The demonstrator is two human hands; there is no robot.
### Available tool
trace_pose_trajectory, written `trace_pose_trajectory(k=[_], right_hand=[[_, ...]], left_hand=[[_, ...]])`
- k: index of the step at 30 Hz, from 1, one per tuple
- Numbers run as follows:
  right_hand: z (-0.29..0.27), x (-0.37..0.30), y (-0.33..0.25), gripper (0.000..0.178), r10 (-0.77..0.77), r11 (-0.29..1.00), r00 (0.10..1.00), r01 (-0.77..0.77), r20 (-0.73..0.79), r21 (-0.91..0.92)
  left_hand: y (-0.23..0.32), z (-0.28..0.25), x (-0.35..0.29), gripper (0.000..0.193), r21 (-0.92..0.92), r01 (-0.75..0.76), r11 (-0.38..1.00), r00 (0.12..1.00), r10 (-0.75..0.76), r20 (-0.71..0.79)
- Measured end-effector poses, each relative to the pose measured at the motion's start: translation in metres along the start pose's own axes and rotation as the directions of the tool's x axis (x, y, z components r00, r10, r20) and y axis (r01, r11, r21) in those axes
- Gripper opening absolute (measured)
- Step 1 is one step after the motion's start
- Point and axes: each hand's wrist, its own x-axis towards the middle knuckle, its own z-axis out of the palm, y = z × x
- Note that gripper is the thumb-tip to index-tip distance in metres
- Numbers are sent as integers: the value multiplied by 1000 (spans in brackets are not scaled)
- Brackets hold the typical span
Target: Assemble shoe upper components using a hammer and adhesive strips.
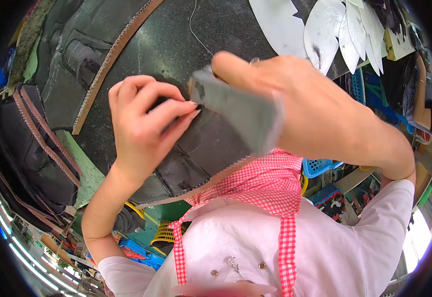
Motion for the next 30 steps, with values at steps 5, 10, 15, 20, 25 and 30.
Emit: trace_pose_trajectory(k=[5, 10, 15, 20, 25, 30], right_hand=[[1, 0, -16, 35, 41, 999, 958, -37, 283, -21], [-4, 8, -2, 26, -121, 992, 991, 118, 59, 53], [1, 3, -15, 27, -30, 990, 1000, 29, 6, 141], [-7, 16, -14, 25, -56, 998, 998, 57, -24, 21], [1, 11, -16, 25, 50, 997, 958, -62, 281, 35], [2, 15, -21, 25, -27, 992, 987, 8, 158, 123]], left_hand=[[5, -6, -6, 22, 136, -71, 988, 997, 72, -3], [3, -9, -15, 26, -151, 184, 971, 982, -173, 80], [15, -7, -19, 19, 30, 53, 998, 998, -53, 14], [15, 2, -21, 17, 92, -27, 995, 999, 31, -40], [-2, -25, -11, 28, -33, 205, 978, 971, -199, 136], [7, -22, -24, 16, 82, -28, 996, 997, 21, 77]])
